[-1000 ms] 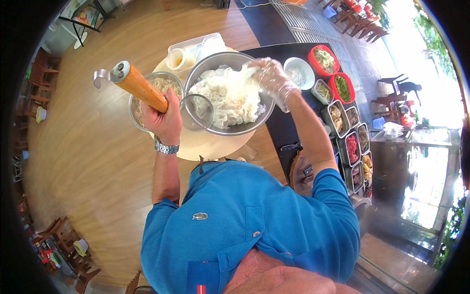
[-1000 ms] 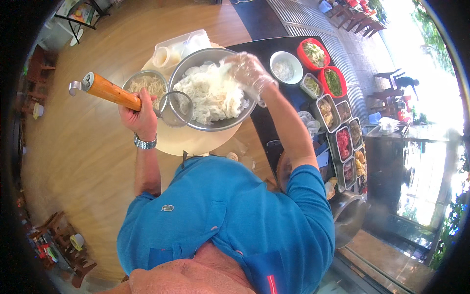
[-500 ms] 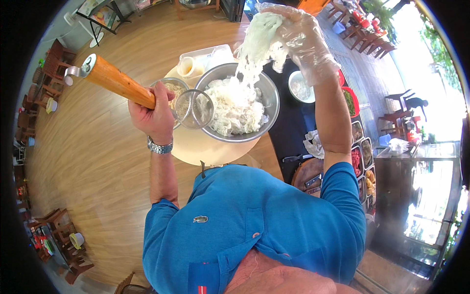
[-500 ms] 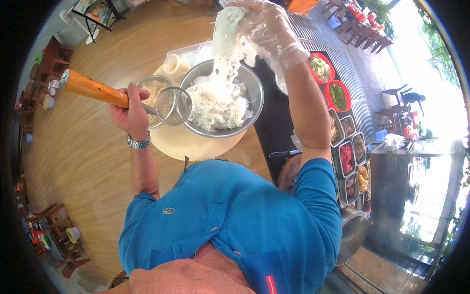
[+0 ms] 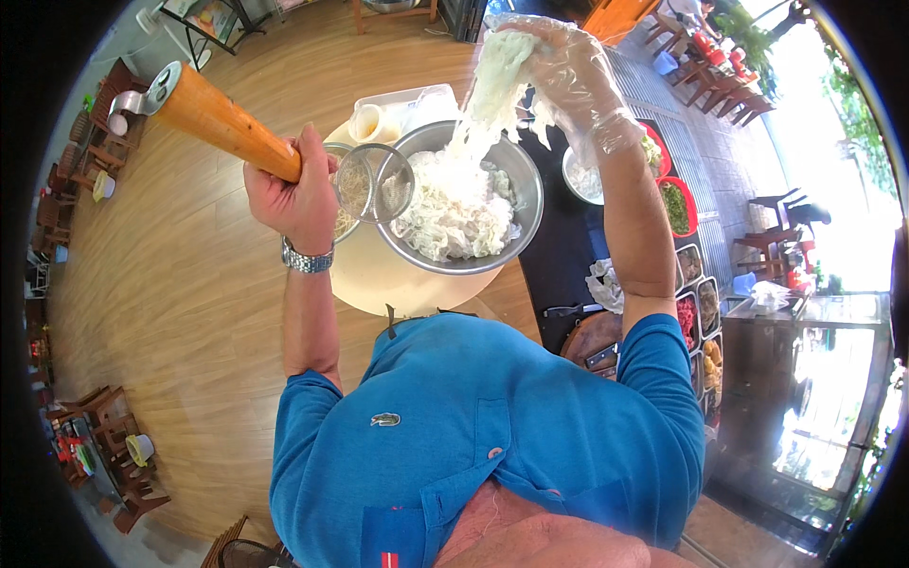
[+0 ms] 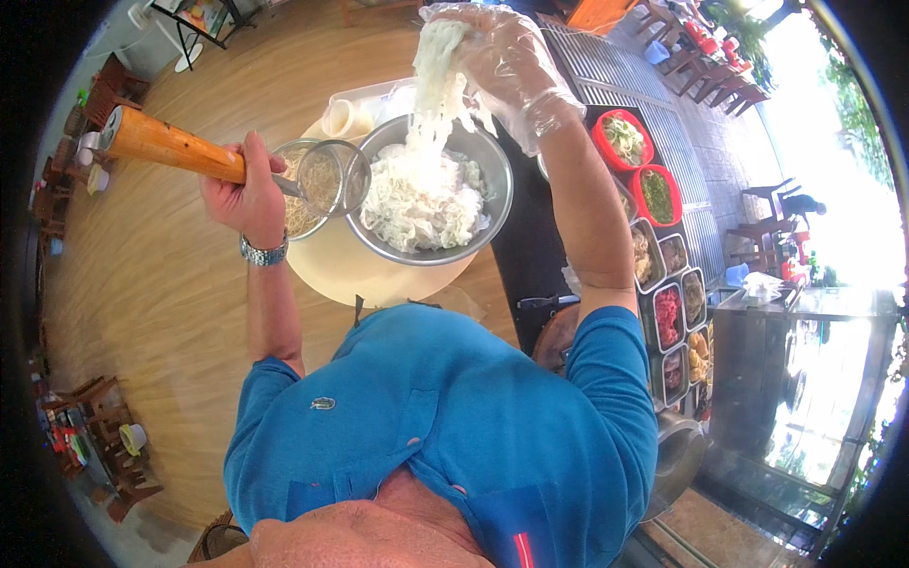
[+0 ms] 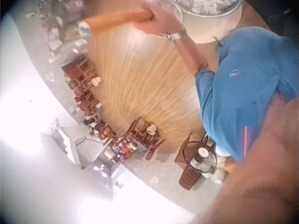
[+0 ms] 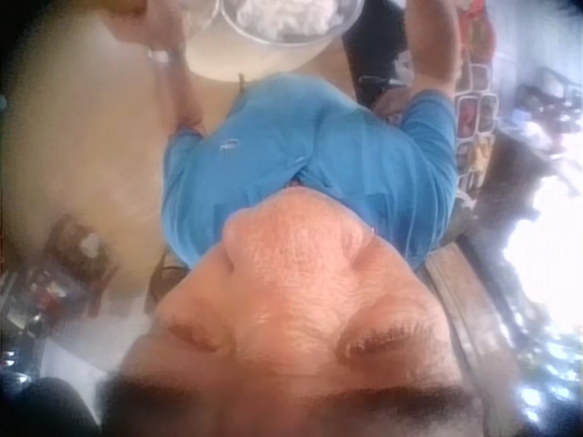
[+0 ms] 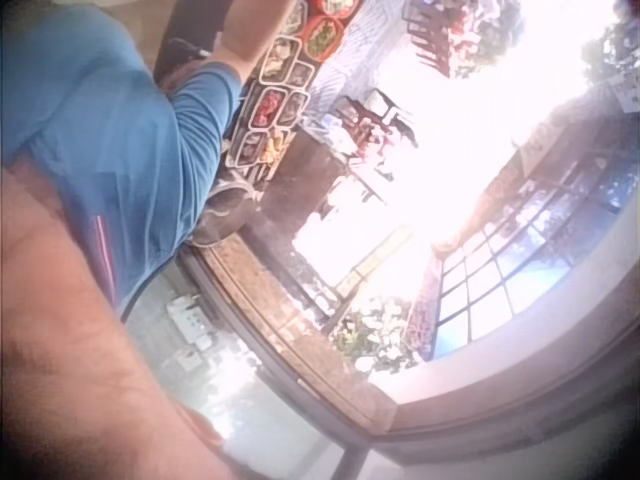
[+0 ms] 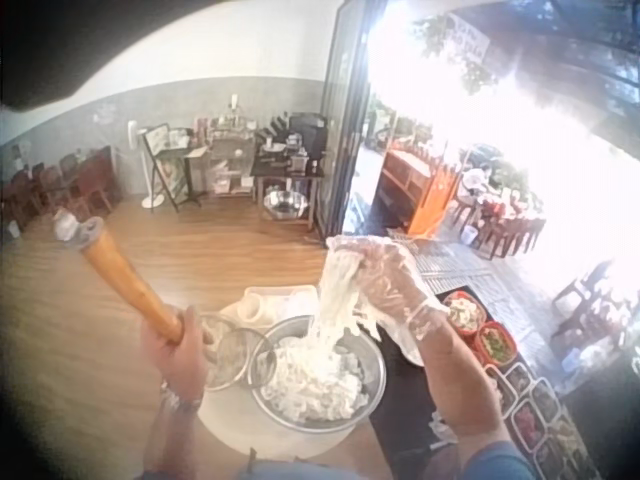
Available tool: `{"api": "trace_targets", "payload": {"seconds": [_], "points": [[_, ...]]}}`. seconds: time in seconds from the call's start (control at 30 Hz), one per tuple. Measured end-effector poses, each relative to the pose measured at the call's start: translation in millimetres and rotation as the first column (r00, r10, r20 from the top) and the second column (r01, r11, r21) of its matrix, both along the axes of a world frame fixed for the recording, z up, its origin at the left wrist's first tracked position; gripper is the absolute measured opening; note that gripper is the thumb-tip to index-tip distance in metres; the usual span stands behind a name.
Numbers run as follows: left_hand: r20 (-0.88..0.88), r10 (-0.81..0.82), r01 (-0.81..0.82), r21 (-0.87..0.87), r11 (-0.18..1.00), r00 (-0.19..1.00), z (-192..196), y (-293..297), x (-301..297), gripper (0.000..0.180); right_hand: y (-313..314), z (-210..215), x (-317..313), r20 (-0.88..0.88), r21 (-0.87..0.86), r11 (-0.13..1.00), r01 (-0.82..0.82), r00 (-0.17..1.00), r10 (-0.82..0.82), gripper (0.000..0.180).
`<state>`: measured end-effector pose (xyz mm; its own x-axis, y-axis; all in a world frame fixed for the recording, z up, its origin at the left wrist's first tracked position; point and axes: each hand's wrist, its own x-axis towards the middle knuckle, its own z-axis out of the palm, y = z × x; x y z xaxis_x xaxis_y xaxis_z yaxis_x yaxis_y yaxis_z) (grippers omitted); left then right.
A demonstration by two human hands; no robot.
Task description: The person prepares two bowls of noodle soup by placing noodles into bowls, ladling broth from a large pot, and adding various toppings including sliced meat and vegetables. The person uses a ladle, tongs, and a cleaver to assemble the dishes at a food stall counter.
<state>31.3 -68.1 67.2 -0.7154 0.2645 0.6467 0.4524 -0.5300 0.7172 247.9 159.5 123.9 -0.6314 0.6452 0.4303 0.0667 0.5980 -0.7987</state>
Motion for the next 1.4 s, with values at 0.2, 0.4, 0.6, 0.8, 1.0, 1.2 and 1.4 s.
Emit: {"api": "trace_targets", "payload": {"seconds": [0.2,0.4,0.6,0.8,1.0,1.2,1.4], "points": [[0.017,-0.112,0.112,0.028,0.993,0.994,-15,22,3,0.023,-3,7,1,-0.058,-0.215,0.97,-0.111,0.993,0.101,0.032],[-0.106,-0.015,0.004,-0.106,0.994,0.994,-48,63,-2,0.022,-9,16,-6,-0.021,-0.012,1.0,-0.003,1.0,0.003,0.035],[-0.085,-0.06,0.04,-0.22,0.975,0.995,-80,93,9,0.021,-20,13,-16,0.012,-0.054,0.997,-0.054,0.998,0.055,0.034],[0.006,-0.131,0.131,-0.139,0.982,0.991,-86,106,12,0.021,-30,-20,-50,0.594,0.287,0.934,-0.213,0.805,0.001,0.045],[0.034,-0.115,0.118,-0.105,0.987,0.993,-82,94,4,0.02,-24,-71,-51,0.721,0.106,0.943,-0.314,0.677,0.145,0.046],[0.141,-0.235,0.238,-0.004,0.971,0.962,-64,70,-4,0.021,-2,-114,-23,0.763,0.02,0.942,-0.335,0.614,0.203,0.087],[0.201,-0.311,0.294,0.111,0.949,0.929,-40,66,-6,0.021,-18,-182,-28,0.585,-0.078,0.933,-0.35,0.742,0.327,0.12]]}}
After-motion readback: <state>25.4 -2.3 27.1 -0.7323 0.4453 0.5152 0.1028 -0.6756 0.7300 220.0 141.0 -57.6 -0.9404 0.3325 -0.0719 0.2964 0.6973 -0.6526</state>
